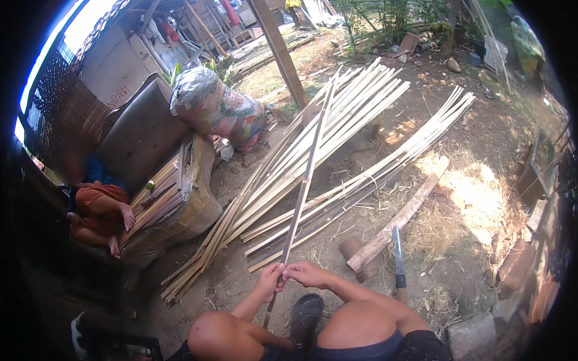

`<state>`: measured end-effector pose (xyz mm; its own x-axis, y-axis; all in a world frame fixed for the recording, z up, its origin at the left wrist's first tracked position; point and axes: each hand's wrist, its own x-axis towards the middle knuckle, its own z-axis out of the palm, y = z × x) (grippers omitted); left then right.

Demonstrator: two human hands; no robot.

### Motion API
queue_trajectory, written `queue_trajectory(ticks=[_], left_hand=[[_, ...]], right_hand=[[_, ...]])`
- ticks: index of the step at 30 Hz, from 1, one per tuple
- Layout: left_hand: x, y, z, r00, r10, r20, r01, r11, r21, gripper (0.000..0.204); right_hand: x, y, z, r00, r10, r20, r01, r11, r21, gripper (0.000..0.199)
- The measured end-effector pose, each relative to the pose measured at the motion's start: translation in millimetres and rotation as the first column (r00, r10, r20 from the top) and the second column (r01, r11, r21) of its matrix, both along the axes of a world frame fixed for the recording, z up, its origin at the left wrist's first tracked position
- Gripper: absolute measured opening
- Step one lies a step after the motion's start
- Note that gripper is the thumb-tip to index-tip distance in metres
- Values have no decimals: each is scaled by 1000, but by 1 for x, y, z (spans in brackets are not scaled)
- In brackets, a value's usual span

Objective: The person sits on the ground and uses a machete to split long bamboo poles into thin strips. They repeatedly strike the bamboo against a wooden block, then gather the finished strips and place them in a pile.

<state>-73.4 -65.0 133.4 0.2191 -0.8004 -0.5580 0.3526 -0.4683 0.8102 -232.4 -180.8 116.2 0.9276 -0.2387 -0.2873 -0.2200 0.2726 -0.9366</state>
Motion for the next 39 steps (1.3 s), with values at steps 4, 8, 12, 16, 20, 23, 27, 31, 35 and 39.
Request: queue_trajectory(ticks=[4,8,12,16,20,23,27,31,35,39], left_hand=[[-4,-1,-2,999,29,33,-28,999,-35,25],[-5,1,0,997,19,79,-18,1000,-12,25],[0,3,-11,997,-25,68,25,1000,-1,24],[-24,-9,3,942,177,287,-129,976,-176,27],[-10,7,-14,976,108,187,-59,966,-252,28],[-10,2,-8,958,-13,286,71,979,-191,24],[-5,7,-22,960,-4,281,41,991,-127,20],[-11,2,-22,976,-28,218,55,992,-117,22],[-12,4,-21,976,-41,214,71,988,-134,23],[-13,3,-13,980,-16,201,39,993,-110,24]], right_hand=[[2,5,-7,878,-452,157,452,676,-582,25],[-5,19,0,993,-119,-5,88,757,-648,31],[0,2,-20,943,73,324,-18,985,-172,32],[-4,-10,-7,955,74,288,77,874,-480,30],[-6,-8,40,994,-104,40,89,526,-846,27],[-9,-18,42,989,-136,56,123,548,-827,27],[-13,-33,22,917,-21,399,326,616,-717,20],[-17,-35,13,950,-217,226,306,489,-817,18],[2,-14,10,920,-286,267,391,661,-641,21],[7,-7,5,913,-246,324,384,785,-486,22]])
